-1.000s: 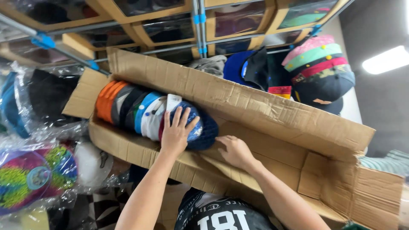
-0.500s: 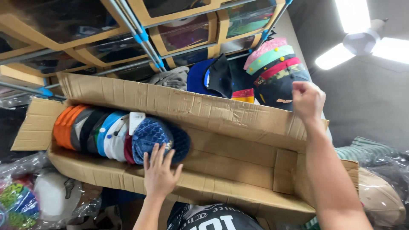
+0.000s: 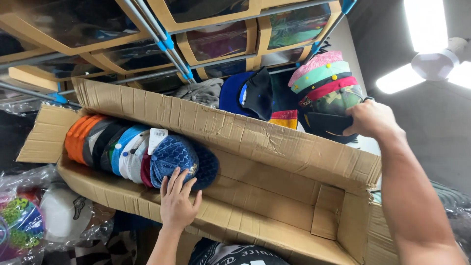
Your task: The person organizes various caps by picking them up from stacks and placing them into a long cardboard box.
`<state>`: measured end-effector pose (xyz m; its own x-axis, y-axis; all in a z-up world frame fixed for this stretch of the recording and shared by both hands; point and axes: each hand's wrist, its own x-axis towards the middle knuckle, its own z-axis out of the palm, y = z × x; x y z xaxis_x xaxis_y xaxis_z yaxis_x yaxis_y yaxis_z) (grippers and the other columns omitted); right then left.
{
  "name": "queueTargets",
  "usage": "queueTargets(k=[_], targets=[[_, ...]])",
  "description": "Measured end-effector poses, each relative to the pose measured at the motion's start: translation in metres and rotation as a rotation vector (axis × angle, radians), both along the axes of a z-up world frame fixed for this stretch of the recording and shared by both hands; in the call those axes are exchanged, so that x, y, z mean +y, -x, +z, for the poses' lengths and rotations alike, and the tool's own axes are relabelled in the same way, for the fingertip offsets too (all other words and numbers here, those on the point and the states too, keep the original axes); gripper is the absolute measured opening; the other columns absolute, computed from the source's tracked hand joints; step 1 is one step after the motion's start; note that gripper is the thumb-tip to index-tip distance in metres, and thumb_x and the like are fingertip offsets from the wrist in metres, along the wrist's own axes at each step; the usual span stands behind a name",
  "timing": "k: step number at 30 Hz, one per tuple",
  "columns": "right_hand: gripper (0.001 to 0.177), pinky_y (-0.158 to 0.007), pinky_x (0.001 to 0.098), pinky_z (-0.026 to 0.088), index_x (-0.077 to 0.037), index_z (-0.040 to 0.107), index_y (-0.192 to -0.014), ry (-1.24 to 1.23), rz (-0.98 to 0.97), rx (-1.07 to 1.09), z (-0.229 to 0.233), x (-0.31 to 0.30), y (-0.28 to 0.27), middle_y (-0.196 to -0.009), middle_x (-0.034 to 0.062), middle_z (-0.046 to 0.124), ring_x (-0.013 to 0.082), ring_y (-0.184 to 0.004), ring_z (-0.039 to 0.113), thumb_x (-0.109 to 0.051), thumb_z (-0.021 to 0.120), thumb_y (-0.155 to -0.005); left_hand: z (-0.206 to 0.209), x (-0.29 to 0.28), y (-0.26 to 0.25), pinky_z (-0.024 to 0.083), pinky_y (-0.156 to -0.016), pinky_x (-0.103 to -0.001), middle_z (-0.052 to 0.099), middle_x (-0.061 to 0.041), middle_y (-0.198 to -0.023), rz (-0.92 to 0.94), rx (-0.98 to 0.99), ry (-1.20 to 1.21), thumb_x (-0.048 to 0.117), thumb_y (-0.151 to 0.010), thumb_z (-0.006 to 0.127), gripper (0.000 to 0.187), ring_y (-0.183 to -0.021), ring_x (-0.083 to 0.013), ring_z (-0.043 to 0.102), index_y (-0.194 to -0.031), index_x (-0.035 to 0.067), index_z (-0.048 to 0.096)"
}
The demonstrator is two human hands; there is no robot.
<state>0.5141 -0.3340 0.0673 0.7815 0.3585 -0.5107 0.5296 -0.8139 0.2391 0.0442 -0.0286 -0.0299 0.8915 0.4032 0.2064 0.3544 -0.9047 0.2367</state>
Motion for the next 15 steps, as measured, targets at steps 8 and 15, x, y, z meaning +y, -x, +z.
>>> queueTargets(k=[8, 15], targets=[[0.049, -0.068, 0.0392, 0.044, -0.009, 0.067, -0.096, -0.315, -0.061, 0.170, 0.110, 0.028, 0.023, -0.080, 0.0140, 0.069, 0.0302, -0.073, 0.060, -0.053, 0.080, -0.082, 0.001, -0.001, -0.001, 0.031, -0.121, -0.053, 0.061, -0.006, -0.143, -0.017, -0.051, -0.044, 0.034, -0.090, 0.065, 0.034, -0.146, -0.0262, 0.045, -0.113, 0.013, 0.076], [0.042, -0.073, 0.0479, 0.050, -0.013, 0.076, -0.117, -0.765, -0.281, -0.092, 0.085, 0.103, 0.019, -0.104, 0.0193, 0.070, 0.0364, -0.094, 0.064, -0.048, 0.076, -0.095, 0.004, -0.001, -0.001, 0.031, -0.121, -0.054, 0.060, -0.005, -0.144, 0.008, -0.020, -0.005, 0.034, -0.090, 0.063, 0.034, -0.146, -0.0258, 0.044, -0.114, 0.013, 0.076]])
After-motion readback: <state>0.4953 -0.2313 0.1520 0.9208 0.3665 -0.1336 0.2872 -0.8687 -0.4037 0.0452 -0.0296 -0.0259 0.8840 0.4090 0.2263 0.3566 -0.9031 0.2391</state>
